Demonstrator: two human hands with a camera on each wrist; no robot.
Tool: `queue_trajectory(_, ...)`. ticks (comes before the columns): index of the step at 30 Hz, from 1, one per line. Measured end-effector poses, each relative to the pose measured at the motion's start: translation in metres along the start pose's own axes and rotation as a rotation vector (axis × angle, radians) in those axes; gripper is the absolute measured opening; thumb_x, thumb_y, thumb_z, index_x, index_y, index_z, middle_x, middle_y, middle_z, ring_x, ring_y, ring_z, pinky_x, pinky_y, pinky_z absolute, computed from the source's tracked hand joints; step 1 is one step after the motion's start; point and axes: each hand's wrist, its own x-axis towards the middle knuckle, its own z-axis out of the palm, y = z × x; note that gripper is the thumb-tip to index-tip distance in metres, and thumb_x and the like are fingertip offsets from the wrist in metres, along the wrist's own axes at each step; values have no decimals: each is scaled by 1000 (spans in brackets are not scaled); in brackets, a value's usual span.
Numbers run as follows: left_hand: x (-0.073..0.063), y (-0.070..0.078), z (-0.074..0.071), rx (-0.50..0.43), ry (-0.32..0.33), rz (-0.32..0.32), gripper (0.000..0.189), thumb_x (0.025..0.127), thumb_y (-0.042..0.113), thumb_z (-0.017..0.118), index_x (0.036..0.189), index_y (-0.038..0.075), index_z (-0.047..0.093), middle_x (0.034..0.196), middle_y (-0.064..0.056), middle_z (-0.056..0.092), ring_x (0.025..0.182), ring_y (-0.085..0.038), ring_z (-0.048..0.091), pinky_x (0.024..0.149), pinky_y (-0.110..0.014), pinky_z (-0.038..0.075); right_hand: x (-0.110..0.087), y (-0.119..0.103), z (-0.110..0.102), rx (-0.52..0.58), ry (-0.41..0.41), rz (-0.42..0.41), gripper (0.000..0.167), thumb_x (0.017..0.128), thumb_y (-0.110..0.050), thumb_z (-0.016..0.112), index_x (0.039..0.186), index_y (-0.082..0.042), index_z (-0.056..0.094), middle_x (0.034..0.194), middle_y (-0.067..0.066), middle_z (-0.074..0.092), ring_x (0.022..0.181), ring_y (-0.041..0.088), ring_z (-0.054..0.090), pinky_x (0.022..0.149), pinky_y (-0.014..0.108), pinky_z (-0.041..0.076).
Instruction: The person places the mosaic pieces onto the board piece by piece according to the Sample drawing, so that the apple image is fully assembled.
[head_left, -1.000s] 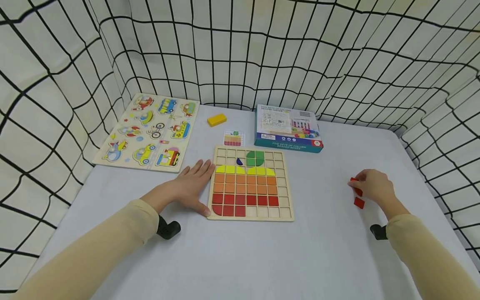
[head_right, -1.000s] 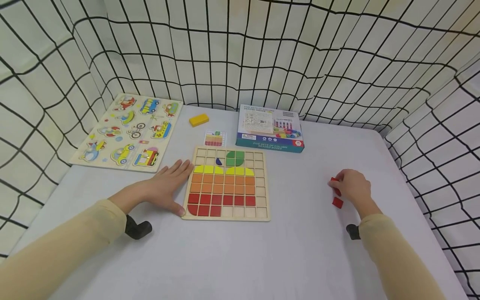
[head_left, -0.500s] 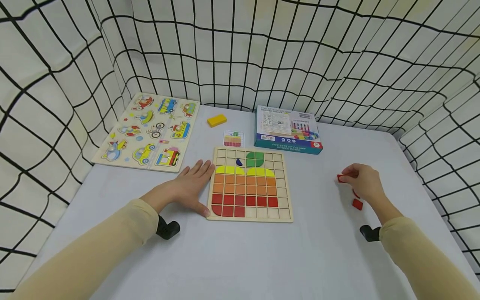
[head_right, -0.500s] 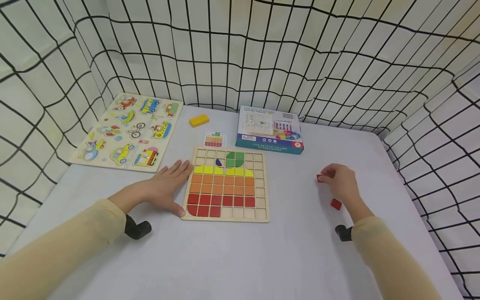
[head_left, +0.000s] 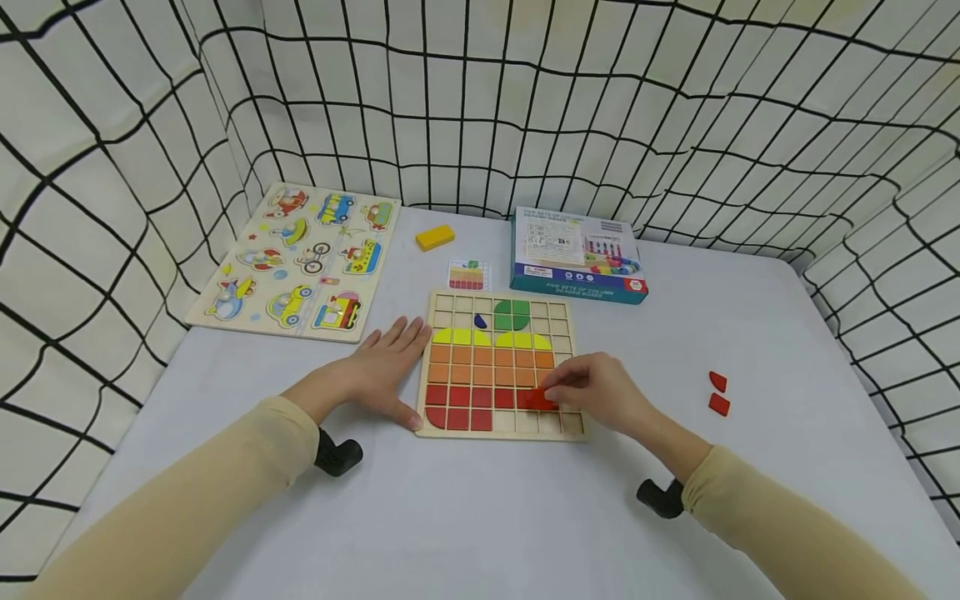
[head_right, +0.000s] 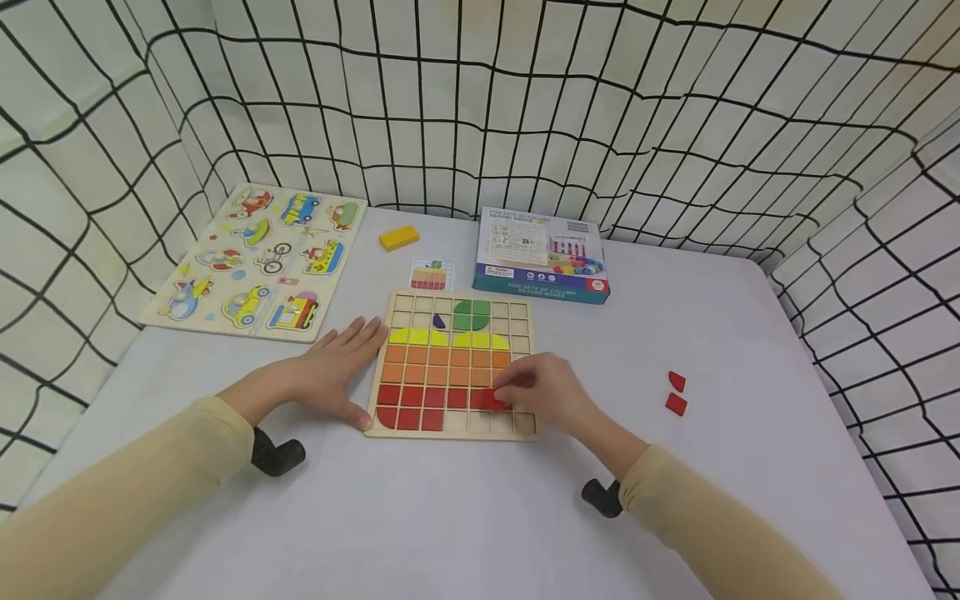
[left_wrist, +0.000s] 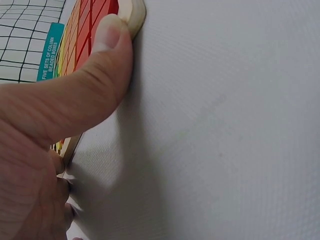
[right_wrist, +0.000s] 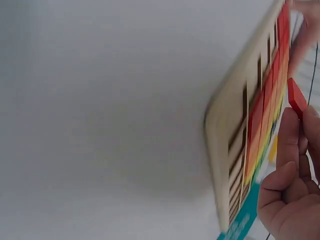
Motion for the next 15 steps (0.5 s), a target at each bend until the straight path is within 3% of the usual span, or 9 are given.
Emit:
queue_trajectory(8, 0, -2, 1, -1, -5, -13, 134, 74, 53, 87, 164, 1, 4, 172, -21, -3, 159, -44, -8, 126, -65, 0, 0, -22, 37, -26, -43, -40, 8, 90, -13, 78, 97, -11, 82, 92, 0, 76, 83, 13, 60, 71, 21, 54)
queue_trajectory(15, 1, -2, 1, 2, 0, -4, 134, 73, 53, 88, 163, 0, 5, 172, -21, -2, 159, -44, -8, 126, -66, 1, 0, -28, 52, -175, 0, -90, 5, 90, -13, 79, 94, -11, 81, 85, -2, 74, 78, 11, 58, 69, 19, 53)
